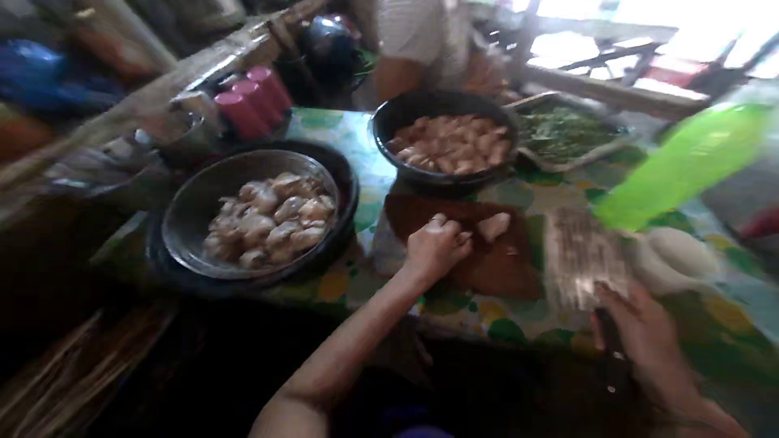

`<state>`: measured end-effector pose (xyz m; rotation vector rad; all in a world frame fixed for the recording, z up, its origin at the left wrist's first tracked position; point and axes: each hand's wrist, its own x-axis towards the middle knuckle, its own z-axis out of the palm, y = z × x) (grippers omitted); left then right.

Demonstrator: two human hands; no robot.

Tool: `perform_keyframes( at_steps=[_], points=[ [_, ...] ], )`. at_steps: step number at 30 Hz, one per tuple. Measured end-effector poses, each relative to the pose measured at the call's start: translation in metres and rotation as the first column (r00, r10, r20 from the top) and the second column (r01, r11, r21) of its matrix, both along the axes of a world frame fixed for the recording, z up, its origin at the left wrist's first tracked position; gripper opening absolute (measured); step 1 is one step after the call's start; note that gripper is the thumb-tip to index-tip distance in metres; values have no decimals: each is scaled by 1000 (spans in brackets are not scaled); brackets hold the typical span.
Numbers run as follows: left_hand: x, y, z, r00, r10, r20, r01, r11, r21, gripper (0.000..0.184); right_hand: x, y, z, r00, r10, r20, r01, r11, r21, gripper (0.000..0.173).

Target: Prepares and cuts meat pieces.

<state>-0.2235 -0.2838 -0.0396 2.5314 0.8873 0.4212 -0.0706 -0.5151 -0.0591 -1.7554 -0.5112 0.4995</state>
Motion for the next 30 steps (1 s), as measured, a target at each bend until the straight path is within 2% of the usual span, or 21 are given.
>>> perform_keyframes(
  at_steps=[3, 4, 5, 10, 12, 15, 18, 23, 27, 30],
  points=[
    [-32, 18, 5, 982, 49, 181, -74, 988, 135, 28, -3, 3, -1, 997, 74, 16, -73, 997, -24, 34],
    [-46, 27, 14, 979, 78, 190, -107, 983, 149, 26, -3, 6, 0, 995, 95, 10, -95, 995, -26, 29],
    [-60, 35, 25, 977, 126, 169, -153, 976, 155, 27, -2, 8, 0, 994, 113, -2, -113, 993, -38, 24],
    [-141, 90, 60, 919, 380, 110, -395, 896, 203, 33, 0, 10, -4, 990, 144, 4, -144, 988, -50, 21],
    [-170, 112, 68, 874, 474, 107, -486, 855, 181, 36, 0, 10, -5, 989, 148, -12, -148, 988, -49, 23],
    [-199, 135, 71, 811, 574, 113, -585, 805, 99, 39, -1, 12, -6, 985, 170, -19, -170, 985, -31, 16],
    [-197, 144, 77, 815, 567, 121, -575, 817, 42, 35, -5, 14, -6, 983, 182, -8, -183, 983, -13, 15],
    [-153, 163, 80, 865, 487, 119, -478, 873, -91, 34, -7, 18, -9, 986, 169, 7, -169, 985, -33, 17],
    [-128, 166, 84, 883, 466, 55, -460, 883, -93, 38, -6, 14, -9, 988, 153, 5, -153, 988, -24, 19],
    [-128, 165, 84, 891, 442, 101, -424, 892, -157, 34, -2, 11, -10, 992, 128, 8, -128, 992, -16, 18]
  ],
)
